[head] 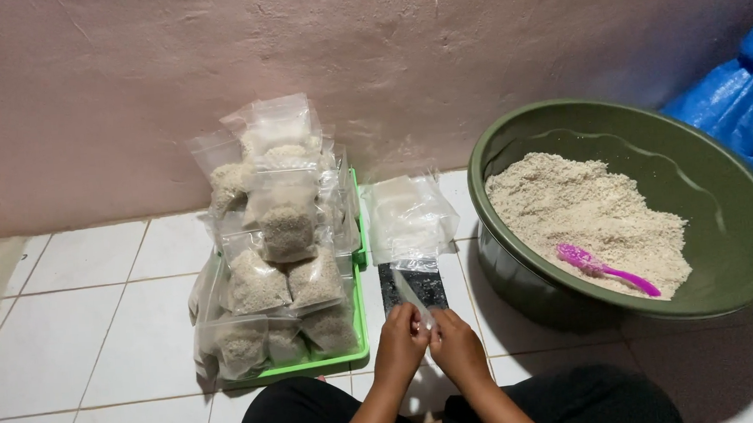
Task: Packaging granular food material into small plastic bags using a scoop and a digital scale for portioning.
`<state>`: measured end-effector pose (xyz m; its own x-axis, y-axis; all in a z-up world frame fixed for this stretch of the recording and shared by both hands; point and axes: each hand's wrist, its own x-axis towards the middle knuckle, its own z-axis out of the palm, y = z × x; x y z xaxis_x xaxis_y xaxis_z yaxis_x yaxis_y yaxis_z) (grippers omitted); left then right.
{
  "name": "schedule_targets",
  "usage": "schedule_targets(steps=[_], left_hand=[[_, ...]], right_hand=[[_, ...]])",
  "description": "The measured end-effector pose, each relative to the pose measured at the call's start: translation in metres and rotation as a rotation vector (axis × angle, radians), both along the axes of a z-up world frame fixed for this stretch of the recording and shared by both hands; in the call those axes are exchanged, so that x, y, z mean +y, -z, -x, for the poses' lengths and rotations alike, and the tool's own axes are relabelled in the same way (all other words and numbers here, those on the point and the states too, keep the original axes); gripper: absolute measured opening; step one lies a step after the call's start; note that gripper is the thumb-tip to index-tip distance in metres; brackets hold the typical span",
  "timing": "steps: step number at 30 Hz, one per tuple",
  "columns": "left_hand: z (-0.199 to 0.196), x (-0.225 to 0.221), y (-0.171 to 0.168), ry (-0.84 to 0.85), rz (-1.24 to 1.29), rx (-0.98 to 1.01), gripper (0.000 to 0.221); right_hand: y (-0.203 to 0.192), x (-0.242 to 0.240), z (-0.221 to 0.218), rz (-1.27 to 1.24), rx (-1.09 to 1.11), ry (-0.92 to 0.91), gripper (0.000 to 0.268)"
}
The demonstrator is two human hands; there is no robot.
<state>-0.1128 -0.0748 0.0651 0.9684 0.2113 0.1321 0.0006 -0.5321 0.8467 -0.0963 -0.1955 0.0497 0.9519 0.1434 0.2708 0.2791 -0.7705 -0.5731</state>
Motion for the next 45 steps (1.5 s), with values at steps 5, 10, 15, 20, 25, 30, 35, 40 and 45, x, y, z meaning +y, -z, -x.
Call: schedule_targets(steps=[5,10,15,20,25,30,35,40,45], left_hand=[[0.006,0.002,-0.005,-0.083,-0.134,-0.050,0.017],[0.007,-0.002,-0.009,-0.016,-0.153,-0.003,0.025],[0.004,0.001,-0.002,-0.093,-0.175,-0.017,0.027],[0.006,0.005,-0.019,0.080,-0.193,-0.050,0.029],[0.009,0.014,-0.048,0.309,-0.192,-0.158,0.058],[0.001,0.019,-0.020,0.354,-0.493,-0.052,0.139],[-0.002,0.014,-0.014,0.300,-0.550,-0.251,0.128],[0.000,0.014,-0.030,0.256,-0.419,-0.291,0.092],[-0.003,0.017,-0.033,0.180,-0.350,-0.352,0.078]], right_hand=[[-0.003,-0.005,-0.006,-0.122,0.029,0.024,0.038],[-0.008,0.001,0.001,-0.147,0.061,-0.067,0.035],[-0.017,-0.002,-0.001,-0.178,-0.010,-0.013,0.037],[-0.013,-0.010,-0.009,-0.306,0.026,-0.003,0.036],[-0.004,-0.016,-0.018,-0.332,0.011,0.016,0.036],[-0.005,-0.016,-0.019,-0.370,-0.035,-0.024,0.038],[-0.018,-0.009,-0.009,-0.372,0.056,-0.064,0.033],[-0.029,-0.012,-0.010,-0.458,0.088,-0.027,0.033],[-0.041,-0.014,-0.008,-0.769,0.298,-0.032,0.023]])
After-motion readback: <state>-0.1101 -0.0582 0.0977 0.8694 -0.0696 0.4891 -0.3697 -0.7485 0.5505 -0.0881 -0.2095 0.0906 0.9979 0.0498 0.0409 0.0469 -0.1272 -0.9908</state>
